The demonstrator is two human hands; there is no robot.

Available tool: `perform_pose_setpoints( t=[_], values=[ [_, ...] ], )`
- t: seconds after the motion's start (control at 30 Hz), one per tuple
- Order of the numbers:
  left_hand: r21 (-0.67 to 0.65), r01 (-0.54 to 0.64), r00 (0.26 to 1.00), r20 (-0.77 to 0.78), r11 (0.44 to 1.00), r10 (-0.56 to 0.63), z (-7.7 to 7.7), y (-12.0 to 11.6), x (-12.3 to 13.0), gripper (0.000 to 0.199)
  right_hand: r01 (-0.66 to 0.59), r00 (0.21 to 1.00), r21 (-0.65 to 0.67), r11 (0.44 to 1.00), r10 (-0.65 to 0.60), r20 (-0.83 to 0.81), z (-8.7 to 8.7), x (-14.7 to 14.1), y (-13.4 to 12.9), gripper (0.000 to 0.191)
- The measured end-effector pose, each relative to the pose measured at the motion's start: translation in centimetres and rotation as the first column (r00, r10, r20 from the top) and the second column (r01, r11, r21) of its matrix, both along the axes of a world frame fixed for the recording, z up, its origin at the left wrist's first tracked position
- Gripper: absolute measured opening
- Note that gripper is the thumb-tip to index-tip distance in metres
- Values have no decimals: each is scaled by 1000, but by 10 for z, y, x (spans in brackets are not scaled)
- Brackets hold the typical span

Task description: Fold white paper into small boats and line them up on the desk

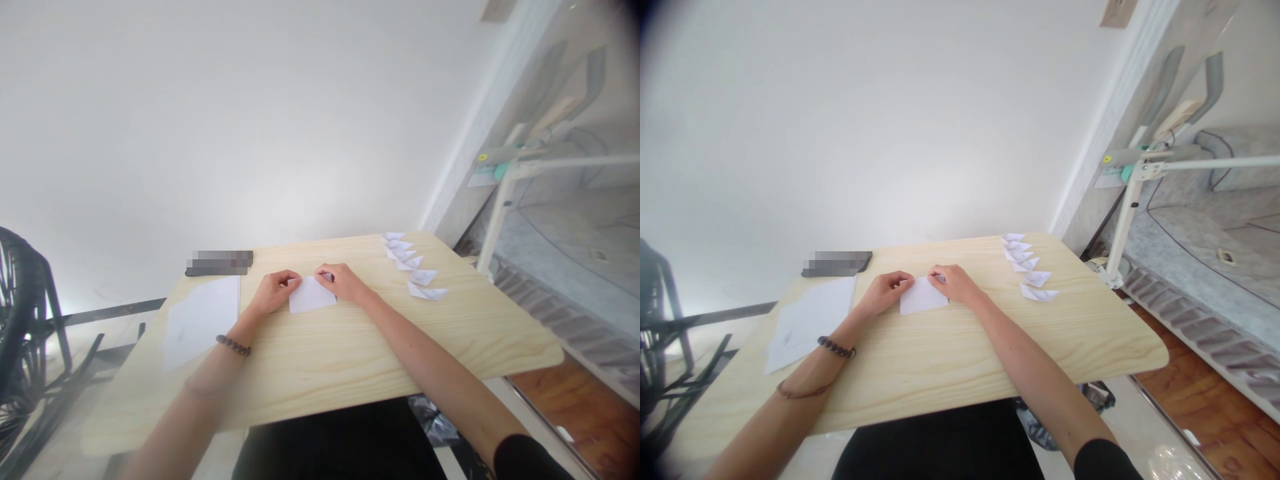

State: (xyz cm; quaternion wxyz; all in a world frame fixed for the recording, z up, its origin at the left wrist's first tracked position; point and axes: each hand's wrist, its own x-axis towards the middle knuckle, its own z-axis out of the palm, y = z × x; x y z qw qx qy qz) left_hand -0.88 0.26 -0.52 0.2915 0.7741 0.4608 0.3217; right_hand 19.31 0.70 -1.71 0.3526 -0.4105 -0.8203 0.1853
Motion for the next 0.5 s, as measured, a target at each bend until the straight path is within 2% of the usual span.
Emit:
perform_pose_setpoints(
  t=[0.17, 0.33, 0.5],
  values=[
    [4, 18, 1000, 11, 1000, -18, -2, -2, 2, 31, 10, 1000, 44, 999, -11, 24, -1, -15, -6, 18],
    [53, 37, 999, -20, 998, -36, -3, -2, 5, 29, 8, 999, 59, 998, -10, 47, -2, -18, -7, 18],
    [60, -21, 994, -105, 998, 28, -3, 2, 5, 29, 33, 998, 77, 996, -37, 46, -1, -11, -2, 16]
  ],
)
